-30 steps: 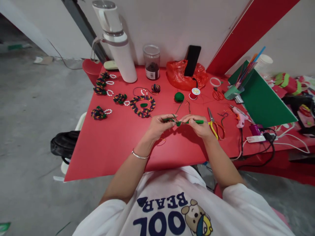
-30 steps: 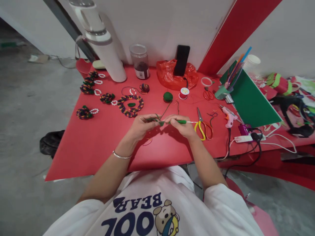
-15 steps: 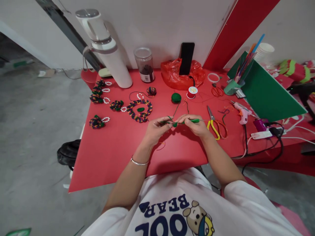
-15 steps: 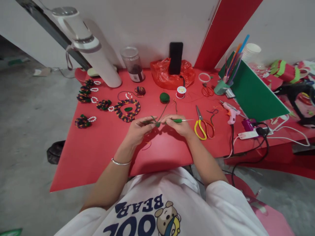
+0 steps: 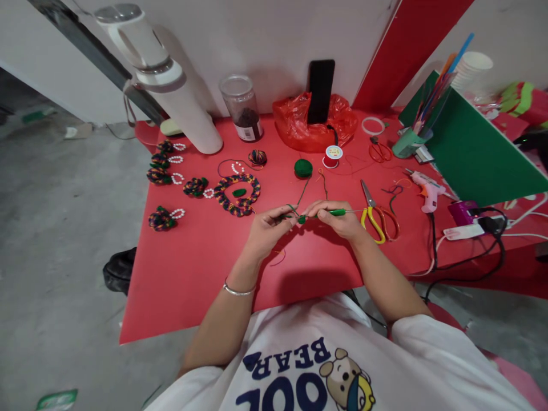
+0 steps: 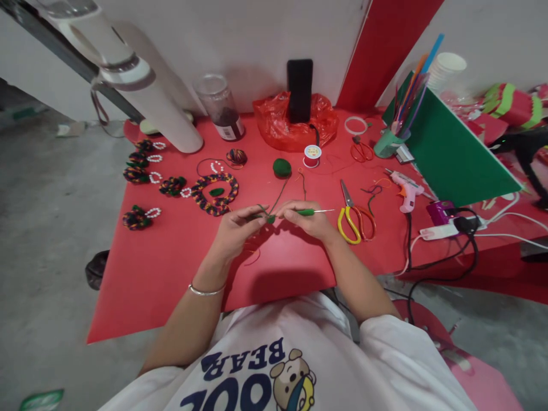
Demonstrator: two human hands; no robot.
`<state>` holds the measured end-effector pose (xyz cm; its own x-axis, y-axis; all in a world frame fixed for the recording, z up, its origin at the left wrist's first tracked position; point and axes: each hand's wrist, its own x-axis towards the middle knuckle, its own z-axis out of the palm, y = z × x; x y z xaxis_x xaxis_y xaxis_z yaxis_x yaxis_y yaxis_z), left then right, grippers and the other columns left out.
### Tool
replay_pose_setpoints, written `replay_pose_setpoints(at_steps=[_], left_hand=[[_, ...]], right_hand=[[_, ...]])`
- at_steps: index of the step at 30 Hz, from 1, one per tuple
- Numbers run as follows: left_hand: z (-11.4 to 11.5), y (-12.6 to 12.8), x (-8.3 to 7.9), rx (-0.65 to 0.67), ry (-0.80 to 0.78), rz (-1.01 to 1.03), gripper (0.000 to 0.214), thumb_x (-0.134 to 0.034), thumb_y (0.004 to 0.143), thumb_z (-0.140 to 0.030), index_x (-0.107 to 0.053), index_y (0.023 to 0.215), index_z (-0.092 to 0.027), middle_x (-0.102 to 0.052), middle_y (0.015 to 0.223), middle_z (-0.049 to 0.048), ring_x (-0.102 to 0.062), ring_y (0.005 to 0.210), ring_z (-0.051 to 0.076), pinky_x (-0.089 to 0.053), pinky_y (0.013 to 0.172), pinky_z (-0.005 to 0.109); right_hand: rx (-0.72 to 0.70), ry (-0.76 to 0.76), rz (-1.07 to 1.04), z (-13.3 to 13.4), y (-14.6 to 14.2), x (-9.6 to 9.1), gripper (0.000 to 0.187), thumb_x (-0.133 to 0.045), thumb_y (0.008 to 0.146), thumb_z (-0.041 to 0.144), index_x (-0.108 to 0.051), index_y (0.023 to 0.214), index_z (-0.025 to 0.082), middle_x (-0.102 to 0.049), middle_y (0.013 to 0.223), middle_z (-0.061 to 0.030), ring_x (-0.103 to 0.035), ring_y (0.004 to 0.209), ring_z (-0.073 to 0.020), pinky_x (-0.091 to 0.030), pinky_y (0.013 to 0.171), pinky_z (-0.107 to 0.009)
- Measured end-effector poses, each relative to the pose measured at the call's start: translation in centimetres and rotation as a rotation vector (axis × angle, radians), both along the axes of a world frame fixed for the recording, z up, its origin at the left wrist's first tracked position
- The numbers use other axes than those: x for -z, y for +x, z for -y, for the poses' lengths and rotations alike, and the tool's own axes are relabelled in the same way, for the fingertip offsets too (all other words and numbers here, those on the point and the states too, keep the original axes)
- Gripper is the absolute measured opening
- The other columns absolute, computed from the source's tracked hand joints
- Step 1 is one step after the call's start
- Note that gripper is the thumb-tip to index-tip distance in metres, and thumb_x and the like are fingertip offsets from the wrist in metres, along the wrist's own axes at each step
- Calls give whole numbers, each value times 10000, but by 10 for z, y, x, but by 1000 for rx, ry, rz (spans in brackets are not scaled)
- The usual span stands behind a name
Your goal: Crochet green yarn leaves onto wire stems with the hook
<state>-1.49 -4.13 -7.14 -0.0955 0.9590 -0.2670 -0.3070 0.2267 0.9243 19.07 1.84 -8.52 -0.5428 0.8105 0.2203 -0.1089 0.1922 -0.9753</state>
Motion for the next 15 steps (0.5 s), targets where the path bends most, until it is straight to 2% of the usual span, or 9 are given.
replay_pose_setpoints(at_steps=[5,9,13,15], left_hand=[[-1,4,2,11,-46,67,422,-946,561,-285,-818,945,-165,-693,681,10,-482,478,55,-365,459,208],[0,6,4,-12,12,23,398,-945,542,-256,-820,912,-180,-693,692,0,-497,494,58,-409,481,214],[0,6,9,-13,92,-80,255,-912,628,-312,-821,830,-185,-721,696,32,-544,516,92,-453,497,237],[0,7,12,-46,166,-167,173,-889,669,-319,-810,752,-190,-728,702,42,-593,572,120,-487,532,248]], right_hand=[[-9,-9,-9,2,-7,-1,309,-694,928,512,-798,893,223,-798,963,-69,-740,952,-208,-559,904,-358],[-1,-17,-15,2,-8,-2,323,-709,912,522,-798,875,213,-794,952,-70,-737,943,-205,-559,906,-358],[-9,-49,1,2,-8,-1,295,-752,878,499,-804,870,209,-786,936,-67,-732,923,-201,-557,901,-355],[4,-137,-8,2,-10,3,281,-793,839,484,-799,913,213,-780,937,-56,-727,893,-190,-567,858,-337]])
